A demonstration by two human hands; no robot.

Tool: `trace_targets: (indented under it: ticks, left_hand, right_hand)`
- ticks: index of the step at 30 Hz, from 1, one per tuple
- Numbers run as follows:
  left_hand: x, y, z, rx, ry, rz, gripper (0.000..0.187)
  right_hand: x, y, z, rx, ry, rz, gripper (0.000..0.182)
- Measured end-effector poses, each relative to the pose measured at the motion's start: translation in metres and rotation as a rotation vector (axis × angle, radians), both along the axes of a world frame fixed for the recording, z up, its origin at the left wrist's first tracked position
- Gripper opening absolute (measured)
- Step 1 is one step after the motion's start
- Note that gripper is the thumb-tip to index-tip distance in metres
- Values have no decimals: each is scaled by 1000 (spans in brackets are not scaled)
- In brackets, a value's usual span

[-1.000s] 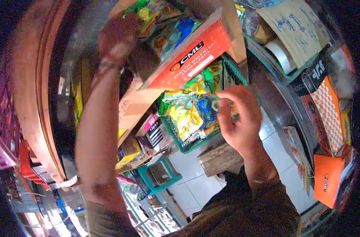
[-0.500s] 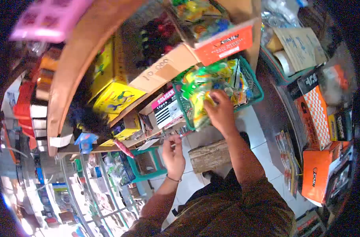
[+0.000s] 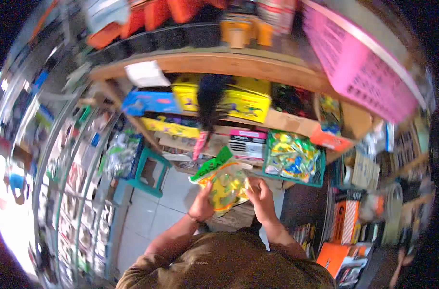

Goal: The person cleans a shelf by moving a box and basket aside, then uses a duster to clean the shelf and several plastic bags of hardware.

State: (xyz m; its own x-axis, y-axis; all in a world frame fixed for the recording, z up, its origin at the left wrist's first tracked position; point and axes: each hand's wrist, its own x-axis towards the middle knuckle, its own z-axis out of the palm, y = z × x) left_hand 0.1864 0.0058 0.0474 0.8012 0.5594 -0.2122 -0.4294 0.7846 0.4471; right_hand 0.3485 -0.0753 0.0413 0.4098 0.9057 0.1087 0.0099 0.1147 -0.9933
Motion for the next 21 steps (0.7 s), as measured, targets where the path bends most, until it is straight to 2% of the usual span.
trace_targets:
  ticks: [2, 3, 4, 5, 6, 7, 8, 10, 12, 13, 14, 15, 16, 17, 18, 19, 20, 21]
  left_hand:
    - [-48, -4, -1, 27, 100, 137, 55]
    - [-69, -9, 0, 44, 25, 197, 55]
    - [-85, -14, -5, 66, 85, 322, 56]
    - [-99, -21, -1, 45, 67, 378, 57]
    - [-111, -29, 2, 20, 50, 430, 58]
    - [-119, -35, -1, -17, 46, 465, 59]
    - [-122, -40, -1, -28, 26, 496, 59]
    - [-127, -47, 2, -16, 21, 608, 58]
    - [-130, -45, -9, -94, -73, 611, 57]
    - [-127, -43, -4, -113, 1, 673, 56]
    - [-126, -42, -2, -141, 79, 725, 56]
    - [-127, -37, -6, -157, -3, 677, 55]
    - [-126, -30, -9, -169, -8, 679, 55]
    - [-122, -22, -11, -126, -23, 674, 54]
    - [-118, -14, -16, -89, -36, 665, 53]
    - [-119, -4, -32, -115, -40, 656, 53]
    - [-121, 7, -55, -30, -380, 460, 53]
    - [-117, 16, -68, 55, -723, 255, 53]
  right_hand:
    - [-15, 32, 22, -169, -45, -44, 34]
    - [-23, 52, 39, -96, -184, 12, 39]
    - [-30, 80, 34, -79, -138, 39, 40]
    - [-26, 126, -18, -76, -96, 23, 49]
    - [-33, 153, 1, -355, 46, 56, 49]
    - [-35, 169, 24, -372, 181, 313, 40]
    - [-44, 192, 23, -435, 325, 231, 32]
    - [-41, 237, -11, -407, 439, 194, 29]
    - [-57, 240, -8, -223, 589, 65, 30]
    - [-54, 232, -18, -144, 574, 83, 33]
    - [-60, 190, 10, -208, 685, 269, 34]
    - [-62, 155, 15, -262, 503, 211, 35]
    - [-61, 115, 19, -309, 503, 238, 35]
    - [-62, 70, 27, -309, 329, 271, 36]
    - [-50, 33, 22, -358, 317, 423, 35]
    - [-43, 1, 20, -368, 58, 380, 33]
    - [-17, -28, 8, -426, -244, 535, 30]
    - [-10, -48, 7, -327, -695, 480, 32]
